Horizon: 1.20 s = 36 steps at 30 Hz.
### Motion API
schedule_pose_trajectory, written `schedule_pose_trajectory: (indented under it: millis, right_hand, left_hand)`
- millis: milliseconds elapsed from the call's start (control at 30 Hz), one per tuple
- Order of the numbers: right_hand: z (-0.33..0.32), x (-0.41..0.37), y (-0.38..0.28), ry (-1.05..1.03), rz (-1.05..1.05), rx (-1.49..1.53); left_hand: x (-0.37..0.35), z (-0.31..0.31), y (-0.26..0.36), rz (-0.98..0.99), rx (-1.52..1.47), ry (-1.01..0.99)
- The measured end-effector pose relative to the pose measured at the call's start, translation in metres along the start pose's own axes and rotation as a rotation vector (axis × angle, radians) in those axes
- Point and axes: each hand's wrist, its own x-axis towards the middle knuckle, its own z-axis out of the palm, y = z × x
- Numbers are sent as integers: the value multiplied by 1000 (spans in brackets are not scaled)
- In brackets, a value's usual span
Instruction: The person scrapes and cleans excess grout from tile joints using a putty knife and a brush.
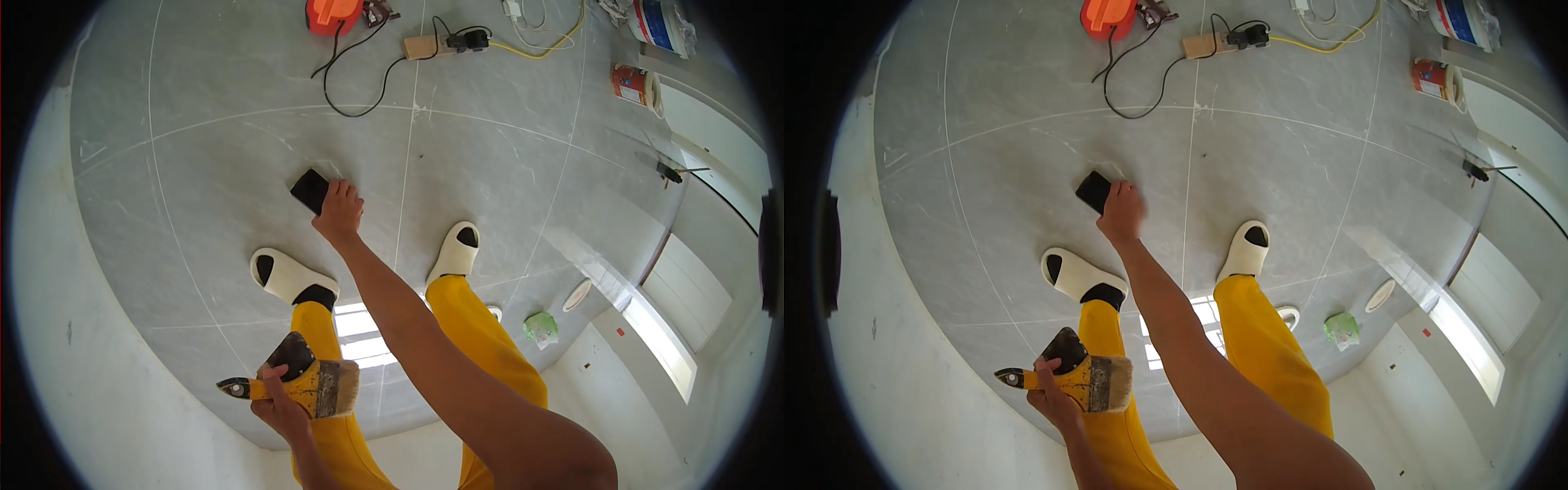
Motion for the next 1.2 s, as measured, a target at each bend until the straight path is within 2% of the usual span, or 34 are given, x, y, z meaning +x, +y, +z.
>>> schedule_pose_trajectory:
  millis: [167,300,400,433,500,567,667,767,800,833,900,933,1000,1033,1100,1200]
  right_hand:
    - [-41,13,60,-6,-31,101]
    - [-128,54,204,203,-202,-94]
    - [-196,114,329,269,-189,-338]
    - [-209,137,370,364,-191,-435]
    - [-256,167,420,321,-160,-411]
    - [-272,196,459,340,-151,-461]
    - [-275,215,485,256,-112,-386]
    - [-242,238,518,196,-116,-464]
    - [-245,231,504,132,-68,-502]
    - [-247,197,454,266,-96,-693]
    - [-258,164,388,307,-376,-468]
    - [-265,137,338,309,-556,-240]
    - [-285,58,204,35,-617,302]
    - [-296,22,145,-89,-728,396]
    - [-315,-38,41,-22,-878,371]
    - [-325,-68,-52,72,-746,303]
  left_hand:
    - [-7,12,14,85,87,24]
    - [-14,33,39,250,93,19]
    - [-10,41,62,435,126,14]
    - [-8,43,70,465,134,12]
    - [-4,52,82,573,153,27]
    - [-6,59,102,647,247,10]
    - [-9,85,114,743,186,-14]
    - [9,112,129,846,62,-151]
    - [22,121,136,894,144,-225]
    - [41,114,143,946,212,-291]
    - [63,119,154,1116,167,-338]
    - [73,119,160,1174,142,-357]
    - [94,120,171,1224,130,-411]
    - [104,120,178,1219,146,-443]
    - [120,119,188,1233,93,-449]
    - [134,117,194,1257,-99,-433]
